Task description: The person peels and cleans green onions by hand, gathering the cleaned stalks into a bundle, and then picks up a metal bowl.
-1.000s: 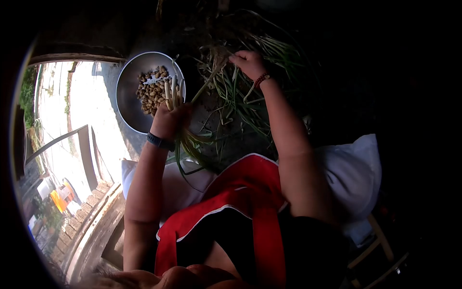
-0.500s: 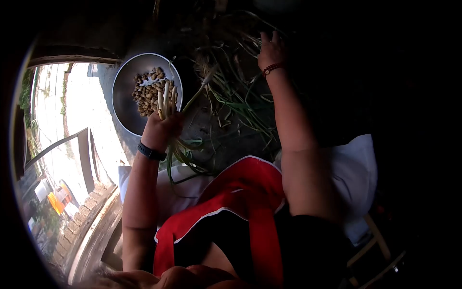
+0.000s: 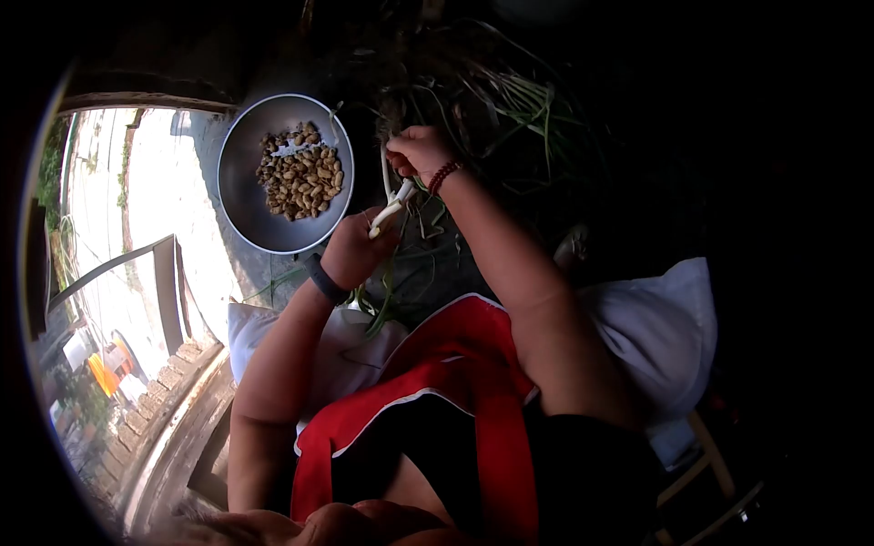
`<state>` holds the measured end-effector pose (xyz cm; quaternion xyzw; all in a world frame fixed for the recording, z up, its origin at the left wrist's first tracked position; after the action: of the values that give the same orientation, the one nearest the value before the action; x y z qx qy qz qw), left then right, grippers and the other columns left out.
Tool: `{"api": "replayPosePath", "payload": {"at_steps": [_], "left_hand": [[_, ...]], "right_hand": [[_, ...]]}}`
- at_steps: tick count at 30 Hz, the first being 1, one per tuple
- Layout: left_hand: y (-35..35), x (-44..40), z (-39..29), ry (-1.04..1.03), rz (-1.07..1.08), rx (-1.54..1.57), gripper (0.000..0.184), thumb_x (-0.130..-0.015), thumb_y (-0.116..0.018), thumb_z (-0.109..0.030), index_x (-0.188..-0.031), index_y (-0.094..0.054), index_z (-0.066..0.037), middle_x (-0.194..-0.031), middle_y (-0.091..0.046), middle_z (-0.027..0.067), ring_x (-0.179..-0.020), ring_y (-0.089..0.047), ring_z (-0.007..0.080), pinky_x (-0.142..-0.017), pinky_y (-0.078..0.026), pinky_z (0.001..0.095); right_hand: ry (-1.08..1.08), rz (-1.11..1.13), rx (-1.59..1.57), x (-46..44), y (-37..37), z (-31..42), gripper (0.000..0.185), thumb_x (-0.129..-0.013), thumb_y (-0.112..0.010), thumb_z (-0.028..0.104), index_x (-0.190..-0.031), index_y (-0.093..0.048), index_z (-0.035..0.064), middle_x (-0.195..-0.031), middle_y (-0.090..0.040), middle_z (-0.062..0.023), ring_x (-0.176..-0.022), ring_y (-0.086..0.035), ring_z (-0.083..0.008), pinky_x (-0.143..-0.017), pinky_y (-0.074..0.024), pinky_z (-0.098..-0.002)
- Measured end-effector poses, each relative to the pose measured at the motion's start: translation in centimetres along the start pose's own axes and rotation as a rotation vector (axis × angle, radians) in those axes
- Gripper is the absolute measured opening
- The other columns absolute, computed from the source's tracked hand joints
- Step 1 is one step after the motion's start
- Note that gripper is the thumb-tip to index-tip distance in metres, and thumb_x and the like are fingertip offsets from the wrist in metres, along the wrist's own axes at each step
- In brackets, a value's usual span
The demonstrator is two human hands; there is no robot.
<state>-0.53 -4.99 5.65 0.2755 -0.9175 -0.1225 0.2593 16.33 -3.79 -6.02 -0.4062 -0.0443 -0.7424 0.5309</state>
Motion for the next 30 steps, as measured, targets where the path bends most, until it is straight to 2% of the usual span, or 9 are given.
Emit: {"api": "replayPosePath", "payload": {"at_steps": [3,6,9,14,17,23,28,29,30], "left_hand": [[-0.1,-0.3,0.6,0.208,0.004,0.415,0.015,-0.084,-0.054,-0.011,-0.094,-0.057,0.000,-0.079,-0.064,0.0080,-0.063,-0.057,0.0149,-0.059,-0.047,0.0267],[0.2,-1.4,1.5,0.386,-0.190,1.044,0.018,-0.087,-0.052,-0.012,-0.098,-0.057,0.001,-0.088,-0.064,0.0146,-0.066,-0.062,0.0205,-0.062,-0.052,0.0304],[1.4,-2.3,3.5,0.436,-0.166,1.102,0.020,-0.087,-0.052,-0.013,-0.101,-0.052,0.001,-0.090,-0.062,0.0148,-0.070,-0.065,0.0262,-0.056,-0.053,0.0337],[1.2,-2.8,3.9,0.476,-0.314,1.017,0.015,-0.086,-0.054,-0.013,-0.073,-0.052,-0.004,-0.056,-0.049,0.0035,-0.041,-0.044,0.0145,-0.037,-0.040,0.0285],[0.9,-3.0,3.4,0.420,-0.290,0.964,0.016,-0.085,-0.054,-0.013,-0.073,-0.051,-0.005,-0.055,-0.049,0.0033,-0.041,-0.046,0.0141,-0.037,-0.040,0.0276],[1.0,-1.5,1.7,0.403,-0.266,0.855,0.019,-0.085,-0.055,-0.015,-0.070,-0.051,-0.005,-0.054,-0.049,0.0024,-0.040,-0.045,0.0132,-0.036,-0.038,0.0254],[2.3,-1.8,1.8,0.449,-0.197,0.970,0.020,-0.086,-0.054,-0.014,-0.069,-0.051,-0.005,-0.054,-0.048,0.0022,-0.039,-0.043,0.0129,-0.036,-0.037,0.0253],[2.5,-1.8,2.1,0.446,-0.166,1.006,0.020,-0.087,-0.053,-0.014,-0.069,-0.051,-0.005,-0.054,-0.048,0.0021,-0.039,-0.043,0.0128,-0.036,-0.037,0.0254],[2.7,-2.0,2.5,0.437,-0.151,1.009,0.020,-0.087,-0.053,-0.014,-0.069,-0.051,-0.005,-0.054,-0.047,0.0020,-0.039,-0.042,0.0126,-0.036,-0.036,0.0253]], "right_hand": [[0.132,0.043,-0.061,0.2,-0.5,0.0,0.010,-0.080,-0.059,0.009,-0.079,-0.054,0.0014,-0.068,-0.058,-0.0041,-0.053,-0.051,-0.0075,-0.045,-0.0407,-0.0205],[0.306,0.084,0.067,1.1,-1.4,-0.2,0.009,-0.081,-0.058,0.008,-0.081,-0.052,0.0021,-0.067,-0.056,-0.0023,-0.054,-0.050,-0.0066,-0.047,-0.0409,-0.0204],[0.526,0.081,0.407,2.4,-3.1,-1.0,0.007,-0.083,-0.057,0.005,-0.083,-0.050,0.0029,-0.069,-0.055,-0.0006,-0.056,-0.049,-0.0048,-0.048,-0.0402,-0.0190],[0.403,-0.114,0.119,2.3,-3.7,-2.0,0.010,-0.080,-0.058,0.005,-0.077,-0.050,0.0018,-0.062,-0.055,-0.0030,-0.050,-0.052,-0.0084,-0.042,-0.0413,-0.0229],[0.368,-0.216,0.026,1.5,-3.0,-1.4,0.010,-0.079,-0.058,0.004,-0.077,-0.049,0.0012,-0.059,-0.054,-0.0041,-0.045,-0.050,-0.0099,-0.039,-0.0403,-0.0246],[0.294,-0.718,0.003,-2.2,10.7,2.5,0.020,-0.082,-0.058,0.012,-0.066,-0.053,0.0002,-0.051,-0.049,-0.0046,-0.045,-0.053,-0.0132,-0.039,-0.0457,-0.0270],[0.430,-0.409,0.881,0.3,8.6,3.5,0.026,-0.082,-0.060,0.017,-0.064,-0.052,-0.0001,-0.063,-0.055,-0.0053,-0.049,-0.049,-0.0137,-0.048,-0.0425,-0.0265],[0.819,-0.273,0.977,0.5,7.1,2.9,0.011,-0.082,-0.057,0.009,-0.075,-0.055,0.0006,-0.083,-0.058,-0.0043,-0.057,-0.048,-0.0117,-0.056,-0.0414,-0.0254],[0.841,-0.019,0.730,2.2,4.2,3.3,0.011,-0.080,-0.053,0.001,-0.090,-0.056,0.0025,-0.104,-0.056,-0.0051,-0.066,-0.049,-0.0095,-0.060,-0.0413,-0.0233]]}}
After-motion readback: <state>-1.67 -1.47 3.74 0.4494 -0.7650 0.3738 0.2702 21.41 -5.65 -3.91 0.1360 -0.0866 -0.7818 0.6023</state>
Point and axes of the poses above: each hand's wrist, its own x-axis away from the middle knuckle, its own y-axis out of the back of the hand, z = x × y, the point moved 1 cm from there along -x, towards the middle knuckle
